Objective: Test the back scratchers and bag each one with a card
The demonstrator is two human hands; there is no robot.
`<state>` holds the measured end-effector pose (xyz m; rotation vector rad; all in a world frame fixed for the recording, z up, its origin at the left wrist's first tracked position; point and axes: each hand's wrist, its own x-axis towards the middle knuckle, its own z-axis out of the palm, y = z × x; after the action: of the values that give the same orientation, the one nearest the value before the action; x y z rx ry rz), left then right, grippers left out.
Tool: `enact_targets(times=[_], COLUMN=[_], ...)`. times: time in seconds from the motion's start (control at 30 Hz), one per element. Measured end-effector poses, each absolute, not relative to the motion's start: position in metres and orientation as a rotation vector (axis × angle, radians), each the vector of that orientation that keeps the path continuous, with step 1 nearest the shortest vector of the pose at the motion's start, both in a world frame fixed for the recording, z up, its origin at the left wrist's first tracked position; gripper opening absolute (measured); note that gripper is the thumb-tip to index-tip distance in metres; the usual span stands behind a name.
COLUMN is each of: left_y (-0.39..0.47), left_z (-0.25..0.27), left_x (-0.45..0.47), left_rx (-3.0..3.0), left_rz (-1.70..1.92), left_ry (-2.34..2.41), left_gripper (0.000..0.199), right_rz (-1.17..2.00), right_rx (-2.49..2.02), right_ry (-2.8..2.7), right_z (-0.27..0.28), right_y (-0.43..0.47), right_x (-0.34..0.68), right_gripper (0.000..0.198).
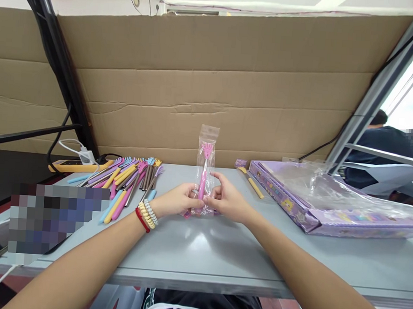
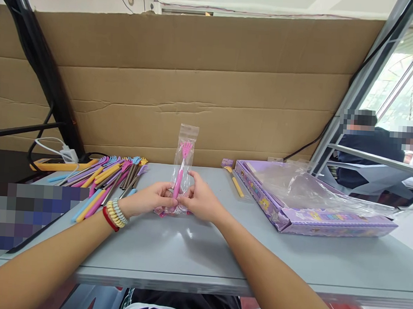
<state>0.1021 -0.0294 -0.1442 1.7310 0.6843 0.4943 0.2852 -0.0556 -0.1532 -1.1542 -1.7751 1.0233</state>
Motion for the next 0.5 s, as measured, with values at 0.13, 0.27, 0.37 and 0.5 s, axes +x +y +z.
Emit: enact_targets(times=[0.13,0.27,0.37,0.5], left_y=[-0.029,-0.025,-0.023,-0.019], left_z=[-0.145,-0.147,-0.145,-0.137], left_x=[0.102,0.102,0.099,0.093], left_rx=[1.756,1.761,1.728,1.742], left_rz=[0.483,0.513,0.609,0.818], left_ry=[0.718,0.717,0.727,0.814], left_gripper=[0.035,0.040,0.043,0.030], right_rz=[0.953,0.934,0.779,0.333], right_rx=[-1.158,-1.177,-1.241,-1.349], right_ry=[-1.780,-1.781,-1.779,-1.915], right_z=[-0.155,-0.153,-0.151,-0.151], right_y=[-0.055,-0.055,-0.053,-0.044], right_x=[0.283,0.283,0.286,0.295], right_gripper=[0.078,0.079,0.061,0.040])
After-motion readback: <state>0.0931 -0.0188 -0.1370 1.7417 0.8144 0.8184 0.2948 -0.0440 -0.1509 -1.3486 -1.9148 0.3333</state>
